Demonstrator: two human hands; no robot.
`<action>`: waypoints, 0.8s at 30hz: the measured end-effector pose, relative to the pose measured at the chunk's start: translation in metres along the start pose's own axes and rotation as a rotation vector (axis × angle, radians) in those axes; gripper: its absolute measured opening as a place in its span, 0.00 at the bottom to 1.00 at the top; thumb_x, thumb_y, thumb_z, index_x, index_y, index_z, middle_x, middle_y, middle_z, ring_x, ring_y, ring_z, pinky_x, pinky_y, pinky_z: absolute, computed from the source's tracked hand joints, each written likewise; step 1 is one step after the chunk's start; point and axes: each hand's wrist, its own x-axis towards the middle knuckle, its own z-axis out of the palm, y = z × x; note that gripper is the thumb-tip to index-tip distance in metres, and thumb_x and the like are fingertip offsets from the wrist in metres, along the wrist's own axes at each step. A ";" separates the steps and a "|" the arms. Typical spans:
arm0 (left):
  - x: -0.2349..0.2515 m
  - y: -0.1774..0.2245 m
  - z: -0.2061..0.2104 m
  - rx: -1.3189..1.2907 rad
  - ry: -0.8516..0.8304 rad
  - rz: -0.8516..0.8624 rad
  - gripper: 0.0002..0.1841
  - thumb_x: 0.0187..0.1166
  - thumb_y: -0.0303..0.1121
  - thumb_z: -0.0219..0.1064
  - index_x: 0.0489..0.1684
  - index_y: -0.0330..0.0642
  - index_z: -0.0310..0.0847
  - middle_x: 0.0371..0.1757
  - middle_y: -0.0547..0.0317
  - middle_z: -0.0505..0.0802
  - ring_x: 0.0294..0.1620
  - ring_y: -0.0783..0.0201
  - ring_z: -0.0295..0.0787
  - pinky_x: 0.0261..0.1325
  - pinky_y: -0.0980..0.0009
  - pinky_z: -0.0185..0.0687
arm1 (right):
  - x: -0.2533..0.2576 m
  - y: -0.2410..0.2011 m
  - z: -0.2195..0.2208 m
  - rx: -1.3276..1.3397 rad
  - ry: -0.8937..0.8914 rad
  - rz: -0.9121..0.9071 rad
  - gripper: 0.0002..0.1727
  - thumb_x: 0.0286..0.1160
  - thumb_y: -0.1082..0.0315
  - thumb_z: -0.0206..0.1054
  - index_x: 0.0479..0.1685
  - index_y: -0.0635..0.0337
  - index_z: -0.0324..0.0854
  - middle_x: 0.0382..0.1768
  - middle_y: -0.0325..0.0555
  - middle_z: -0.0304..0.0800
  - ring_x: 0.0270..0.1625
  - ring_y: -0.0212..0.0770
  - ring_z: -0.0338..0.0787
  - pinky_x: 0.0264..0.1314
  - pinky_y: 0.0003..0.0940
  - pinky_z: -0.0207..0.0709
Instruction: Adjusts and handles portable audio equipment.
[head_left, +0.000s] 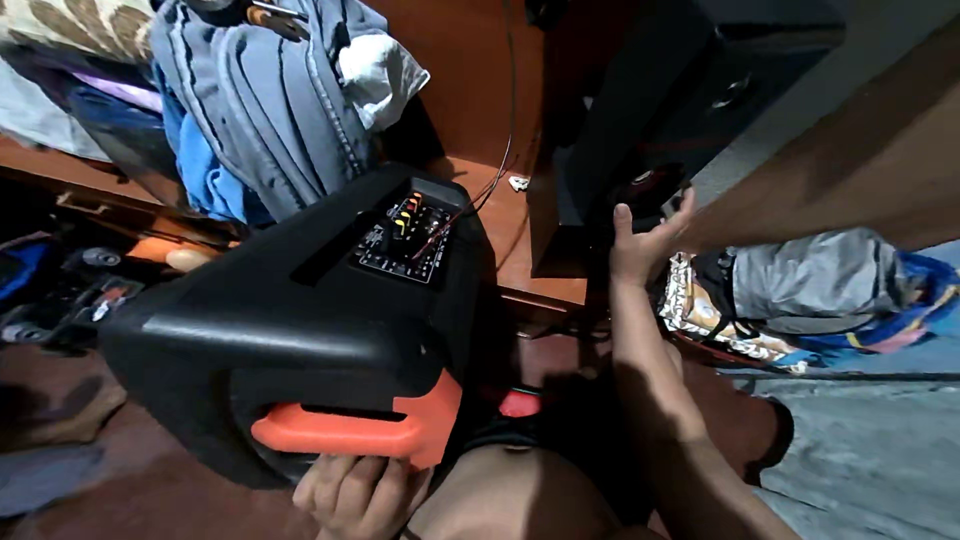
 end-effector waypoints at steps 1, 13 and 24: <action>-0.001 0.000 0.000 -0.005 0.010 -0.004 0.18 0.72 0.53 0.72 0.45 0.52 0.77 0.44 0.57 0.80 0.54 0.55 0.75 0.69 0.57 0.63 | 0.001 0.005 0.002 0.047 -0.026 -0.029 0.57 0.65 0.47 0.79 0.84 0.80 0.54 0.79 0.74 0.68 0.81 0.56 0.73 0.84 0.40 0.68; 0.010 0.015 0.008 -0.052 0.129 -0.065 0.18 0.74 0.50 0.73 0.38 0.50 0.70 0.41 0.59 0.75 0.50 0.63 0.73 0.65 0.66 0.63 | 0.024 0.038 0.029 0.191 0.038 -0.017 0.07 0.86 0.70 0.60 0.42 0.65 0.79 0.36 0.39 0.83 0.40 0.25 0.84 0.49 0.24 0.81; -0.033 0.012 0.009 0.032 0.021 -0.093 0.25 0.71 0.59 0.72 0.63 0.63 0.75 0.56 0.59 0.83 0.56 0.62 0.80 0.63 0.64 0.68 | 0.046 0.065 0.022 0.338 -0.009 0.018 0.10 0.88 0.72 0.54 0.48 0.67 0.81 0.41 0.41 0.89 0.47 0.30 0.90 0.59 0.32 0.85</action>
